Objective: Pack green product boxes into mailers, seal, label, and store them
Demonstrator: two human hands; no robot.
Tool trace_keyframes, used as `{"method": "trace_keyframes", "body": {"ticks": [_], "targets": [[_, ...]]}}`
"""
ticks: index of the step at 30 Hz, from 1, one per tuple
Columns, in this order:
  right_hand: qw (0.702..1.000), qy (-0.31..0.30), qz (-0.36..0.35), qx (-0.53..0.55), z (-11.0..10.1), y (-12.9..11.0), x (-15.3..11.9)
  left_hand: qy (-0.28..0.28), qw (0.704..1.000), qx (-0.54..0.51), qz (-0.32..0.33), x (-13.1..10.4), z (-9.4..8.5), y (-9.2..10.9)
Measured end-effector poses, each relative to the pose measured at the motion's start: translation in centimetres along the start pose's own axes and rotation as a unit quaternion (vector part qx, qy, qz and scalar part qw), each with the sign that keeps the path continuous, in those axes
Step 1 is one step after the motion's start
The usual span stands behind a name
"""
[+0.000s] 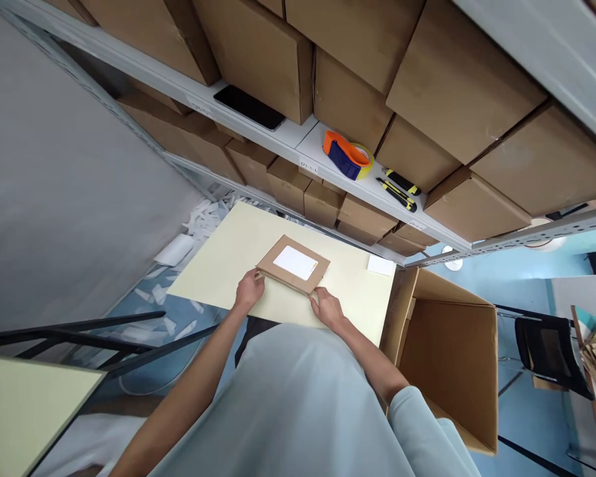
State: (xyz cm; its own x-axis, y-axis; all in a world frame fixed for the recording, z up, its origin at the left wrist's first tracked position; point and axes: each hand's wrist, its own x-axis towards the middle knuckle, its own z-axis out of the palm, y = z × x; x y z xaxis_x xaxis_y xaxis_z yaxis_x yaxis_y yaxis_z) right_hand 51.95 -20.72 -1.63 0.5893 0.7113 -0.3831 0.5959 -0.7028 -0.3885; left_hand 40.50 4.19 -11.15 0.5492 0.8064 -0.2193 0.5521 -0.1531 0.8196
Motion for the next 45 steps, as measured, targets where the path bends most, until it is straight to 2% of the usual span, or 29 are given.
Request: {"method": "trace_keyframes", "body": {"ticks": [3,5,7,9,10,11,13,14,16,18,21,25,27,28,30,32,33,36,39,42,45], "targets": [[0.999,0.044,-0.02,-0.025,-4.0,0.0,1.5,0.034,0.999,-0.007,-0.025,0.1,-1.8,1.2],[0.994,0.099,-0.033,-0.04,-8.8,-0.2,3.4,0.073,0.997,-0.027,0.004,0.7,-2.8,3.6],[0.981,0.176,-0.059,-0.056,-14.8,-1.0,5.9,0.089,0.992,-0.057,0.074,1.5,-3.4,7.5],[0.965,0.237,-0.084,-0.071,-21.2,-2.3,9.1,0.09,0.985,-0.078,0.123,2.4,-3.7,12.4],[0.944,0.298,-0.111,-0.09,-24.2,-3.1,10.9,0.084,0.979,-0.093,0.16,2.8,-3.7,15.1],[0.921,0.35,-0.131,-0.112,-26.9,-4.0,12.7,0.087,0.972,-0.106,0.191,3.1,-3.7,17.7],[0.904,0.376,-0.122,-0.162,-30.9,-5.7,16.4,0.091,0.959,-0.123,0.24,3.3,-3.6,22.5],[0.91,0.36,-0.096,-0.185,-32.2,-6.5,18.1,0.089,0.953,-0.128,0.259,3.3,-3.5,24.5],[0.927,0.3,-0.033,-0.222,-33.5,-7.4,21.0,0.086,0.944,-0.137,0.287,2.9,-3.5,27.4],[0.937,0.247,0.011,-0.245,-33.6,-7.7,23.0,0.085,0.938,-0.144,0.302,2.3,-3.4,28.7],[0.948,0.204,0.034,-0.243,-33.7,-7.4,24.3,0.082,0.939,-0.152,0.298,1.1,-3.3,28.3],[0.965,0.177,0.034,-0.19,-35.0,-6.7,23.9,0.072,0.945,-0.166,0.272,-0.6,-3.1,26.4],[0.969,0.211,0.012,-0.128,-34.6,-6.2,22.4,0.067,0.945,-0.18,0.264,-1.6,-3.1,25.3],[0.969,0.234,-0.013,-0.08,-33.8,-5.8,21.2,0.067,0.945,-0.188,0.259,-2.2,-3.1,24.7],[0.96,0.261,-0.092,0.049,-30.4,-4.8,18.0,0.071,0.945,-0.207,0.243,-3.6,-3.1,23.2],[0.941,0.232,-0.147,0.197,-25.2,-3.8,13.8,0.069,0.945,-0.233,0.221,-5.1,-3.0,21.5],[0.931,0.195,-0.152,0.268,-22.2,-3.4,11.7,0.063,0.944,-0.246,0.211,-6.0,-2.8,20.6],[0.893,0.086,-0.115,0.427,-13.6,-3.1,5.8,0.03,0.942,-0.278,0.186,-8.5,-2.1,17.8],[0.864,0.04,-0.065,0.498,-7.4,-3.5,2.3,0.007,0.946,-0.296,0.134,-10.7,-1.1,14.9],[0.856,0.033,-0.038,0.514,-4.3,-3.5,0.8,-0.018,0.944,-0.32,0.075,-12.1,-0.3,12.7],[0.857,0.021,-0.029,0.513,-3.4,-3.1,0.2,-0.053,0.94,-0.331,0.063,-12.6,0.1,11.5]]}}
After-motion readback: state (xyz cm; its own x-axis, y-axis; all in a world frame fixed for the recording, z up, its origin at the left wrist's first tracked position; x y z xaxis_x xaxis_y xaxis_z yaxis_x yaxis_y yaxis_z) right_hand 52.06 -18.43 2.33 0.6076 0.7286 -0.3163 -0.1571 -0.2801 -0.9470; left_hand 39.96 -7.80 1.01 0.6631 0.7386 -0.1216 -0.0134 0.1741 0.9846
